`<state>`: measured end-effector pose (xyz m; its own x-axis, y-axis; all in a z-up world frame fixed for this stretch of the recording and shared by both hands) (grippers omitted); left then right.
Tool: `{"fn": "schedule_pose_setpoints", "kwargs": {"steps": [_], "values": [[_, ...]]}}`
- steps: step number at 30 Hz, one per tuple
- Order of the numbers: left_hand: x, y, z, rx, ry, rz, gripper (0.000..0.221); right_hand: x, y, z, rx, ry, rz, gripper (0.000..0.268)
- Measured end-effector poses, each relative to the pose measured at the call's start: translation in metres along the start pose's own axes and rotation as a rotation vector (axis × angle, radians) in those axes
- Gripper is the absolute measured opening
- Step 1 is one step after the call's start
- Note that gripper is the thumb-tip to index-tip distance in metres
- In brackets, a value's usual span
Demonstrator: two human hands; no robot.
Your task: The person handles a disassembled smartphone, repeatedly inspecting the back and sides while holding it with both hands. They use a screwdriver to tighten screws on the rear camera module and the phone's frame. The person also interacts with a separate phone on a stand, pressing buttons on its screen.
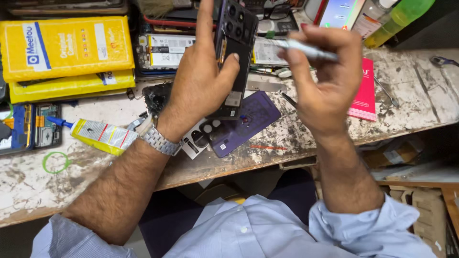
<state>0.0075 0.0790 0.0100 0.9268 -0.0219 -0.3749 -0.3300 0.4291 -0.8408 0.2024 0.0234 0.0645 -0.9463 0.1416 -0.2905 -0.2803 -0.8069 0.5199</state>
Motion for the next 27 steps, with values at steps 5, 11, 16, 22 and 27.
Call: {"fn": "schedule_pose_setpoints", "kwargs": {"steps": [5, 11, 16, 22, 27], "values": [[-0.008, 0.018, 0.008, 0.049, -0.088, -0.195, 0.081, -0.010, -0.030, -0.061, 0.235, -0.022, -0.037, 0.029], [-0.009, 0.020, 0.015, -0.038, -0.064, -0.560, 0.054, 0.008, -0.024, -0.078, 0.227, 0.162, -0.300, 0.033], [-0.013, 0.009, 0.014, -0.005, -0.022, -0.563, 0.041, 0.017, -0.023, -0.073, 0.225, 0.230, -0.335, 0.035], [-0.013, 0.004, 0.015, 0.034, 0.010, -0.448, 0.025, 0.019, -0.023, -0.075, 0.210, 0.247, -0.358, 0.037], [-0.009, 0.007, 0.016, -0.017, 0.036, -0.454, 0.017, 0.005, -0.027, -0.079, 0.259, 0.096, -0.211, 0.036]]}}
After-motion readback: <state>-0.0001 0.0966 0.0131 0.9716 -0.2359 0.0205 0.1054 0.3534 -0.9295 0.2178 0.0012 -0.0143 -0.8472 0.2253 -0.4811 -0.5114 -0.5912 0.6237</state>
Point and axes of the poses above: each hand's wrist, its own z-axis towards the middle knuckle, its own x-axis out of the palm, y = z × x, the point moved 7 cm from there along z, towards the middle knuckle, and after that the axes turned 5 degrees about -x, right-handed, at the moved point
